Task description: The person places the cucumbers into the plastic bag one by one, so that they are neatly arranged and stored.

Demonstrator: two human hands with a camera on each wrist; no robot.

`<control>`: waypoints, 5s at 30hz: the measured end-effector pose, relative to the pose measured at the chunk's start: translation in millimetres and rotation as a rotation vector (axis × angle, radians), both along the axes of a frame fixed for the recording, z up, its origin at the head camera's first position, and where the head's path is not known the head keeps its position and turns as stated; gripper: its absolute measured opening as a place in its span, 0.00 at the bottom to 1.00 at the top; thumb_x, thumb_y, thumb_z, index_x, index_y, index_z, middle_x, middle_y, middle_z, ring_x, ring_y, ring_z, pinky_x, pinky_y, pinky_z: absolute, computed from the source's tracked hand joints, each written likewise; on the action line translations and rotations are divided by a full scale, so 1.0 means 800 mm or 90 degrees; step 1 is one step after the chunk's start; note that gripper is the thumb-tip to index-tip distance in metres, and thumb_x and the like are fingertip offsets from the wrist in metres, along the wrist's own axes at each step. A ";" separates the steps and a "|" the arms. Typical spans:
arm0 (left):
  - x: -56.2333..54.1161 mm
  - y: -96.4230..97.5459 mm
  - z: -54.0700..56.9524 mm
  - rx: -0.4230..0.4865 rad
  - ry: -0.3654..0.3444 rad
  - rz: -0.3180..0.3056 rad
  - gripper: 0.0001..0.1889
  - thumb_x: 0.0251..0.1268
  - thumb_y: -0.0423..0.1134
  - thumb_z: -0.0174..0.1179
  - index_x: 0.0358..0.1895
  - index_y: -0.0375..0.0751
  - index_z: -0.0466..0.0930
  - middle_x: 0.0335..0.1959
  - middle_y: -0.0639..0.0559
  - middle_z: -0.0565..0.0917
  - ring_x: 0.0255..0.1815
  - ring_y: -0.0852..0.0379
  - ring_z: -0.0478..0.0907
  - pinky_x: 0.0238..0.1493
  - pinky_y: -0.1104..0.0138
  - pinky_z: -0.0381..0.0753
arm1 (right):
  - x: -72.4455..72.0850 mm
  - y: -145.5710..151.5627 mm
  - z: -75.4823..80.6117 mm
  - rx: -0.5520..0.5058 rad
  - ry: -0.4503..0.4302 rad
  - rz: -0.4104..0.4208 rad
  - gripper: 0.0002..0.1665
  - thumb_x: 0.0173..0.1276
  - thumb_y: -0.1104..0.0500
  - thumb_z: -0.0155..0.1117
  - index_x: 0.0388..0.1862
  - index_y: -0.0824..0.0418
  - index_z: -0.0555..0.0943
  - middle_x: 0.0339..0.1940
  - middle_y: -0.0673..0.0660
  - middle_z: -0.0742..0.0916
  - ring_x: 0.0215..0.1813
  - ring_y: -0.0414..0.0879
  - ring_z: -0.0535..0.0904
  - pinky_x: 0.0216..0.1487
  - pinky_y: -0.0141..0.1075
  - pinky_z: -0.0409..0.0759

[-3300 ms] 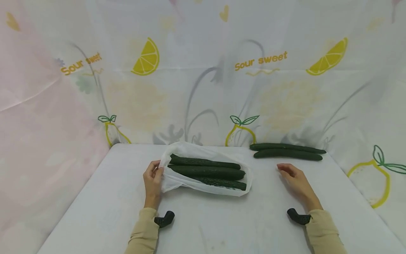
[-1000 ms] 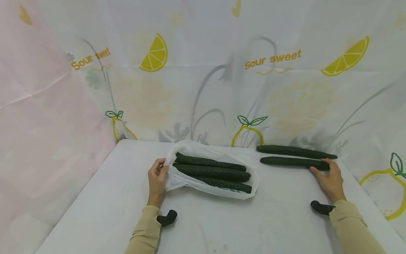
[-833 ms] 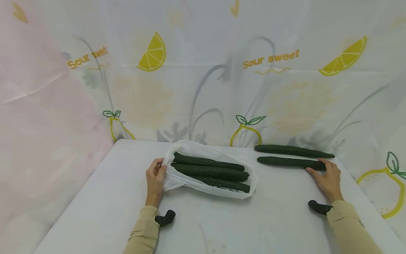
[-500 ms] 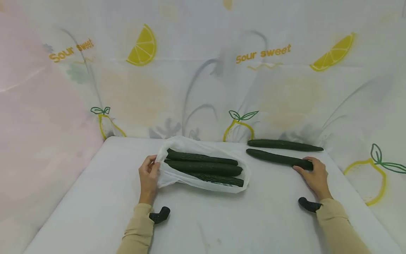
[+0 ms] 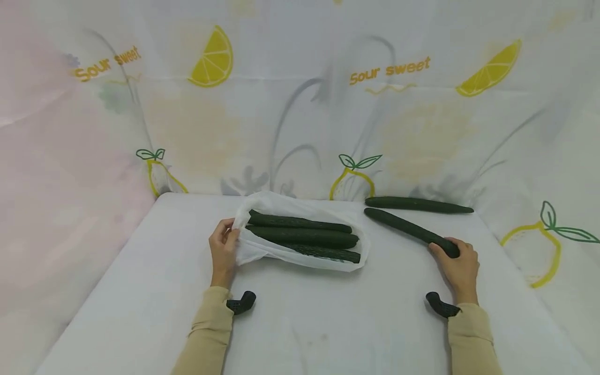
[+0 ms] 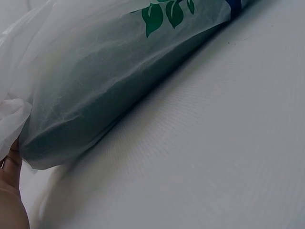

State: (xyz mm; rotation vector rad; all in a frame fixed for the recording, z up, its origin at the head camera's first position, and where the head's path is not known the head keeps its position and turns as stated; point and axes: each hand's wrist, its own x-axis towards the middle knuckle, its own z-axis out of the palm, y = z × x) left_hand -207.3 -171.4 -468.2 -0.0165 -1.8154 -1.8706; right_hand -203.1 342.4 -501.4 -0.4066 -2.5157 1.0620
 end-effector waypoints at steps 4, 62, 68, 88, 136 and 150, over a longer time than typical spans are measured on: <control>-0.010 0.009 -0.006 0.011 -0.006 -0.025 0.11 0.60 0.20 0.48 0.44 0.21 0.76 0.35 0.53 0.78 0.28 0.67 0.76 0.31 0.77 0.71 | 0.012 0.008 0.003 -0.017 -0.027 -0.034 0.36 0.61 0.43 0.64 0.62 0.64 0.72 0.62 0.70 0.73 0.65 0.67 0.62 0.65 0.58 0.54; 0.007 -0.002 0.003 -0.017 -0.027 0.012 0.12 0.59 0.21 0.48 0.44 0.21 0.76 0.41 0.42 0.79 0.33 0.66 0.78 0.36 0.77 0.74 | -0.006 -0.022 0.062 -0.202 0.105 -0.066 0.18 0.58 0.48 0.69 0.46 0.53 0.85 0.31 0.29 0.80 0.36 0.27 0.73 0.37 0.19 0.67; 0.007 -0.001 0.001 -0.017 -0.028 0.018 0.12 0.59 0.21 0.48 0.44 0.20 0.76 0.39 0.46 0.78 0.31 0.66 0.77 0.35 0.77 0.73 | -0.007 -0.033 0.075 -0.198 0.116 -0.027 0.18 0.58 0.49 0.69 0.47 0.54 0.85 0.35 0.30 0.81 0.38 0.26 0.75 0.39 0.19 0.68; 0.004 0.001 0.006 -0.008 -0.012 0.005 0.11 0.59 0.20 0.48 0.44 0.19 0.75 0.40 0.43 0.78 0.34 0.65 0.77 0.37 0.78 0.74 | 0.001 -0.074 0.111 -0.062 0.132 0.093 0.21 0.59 0.48 0.69 0.51 0.50 0.83 0.46 0.36 0.83 0.44 0.21 0.73 0.41 0.20 0.70; -0.003 -0.002 -0.009 -0.004 -0.010 0.007 0.11 0.60 0.21 0.48 0.44 0.21 0.76 0.38 0.48 0.78 0.32 0.66 0.77 0.33 0.76 0.73 | -0.005 -0.223 0.077 0.029 0.199 0.297 0.22 0.60 0.51 0.68 0.52 0.58 0.81 0.49 0.60 0.85 0.55 0.56 0.79 0.52 0.51 0.76; -0.016 -0.006 -0.031 -0.013 -0.007 0.029 0.11 0.62 0.24 0.49 0.45 0.27 0.78 0.39 0.45 0.79 0.32 0.65 0.77 0.34 0.76 0.73 | -0.015 -0.242 0.074 0.028 0.171 0.342 0.23 0.62 0.51 0.65 0.55 0.58 0.79 0.51 0.59 0.84 0.56 0.55 0.77 0.53 0.50 0.76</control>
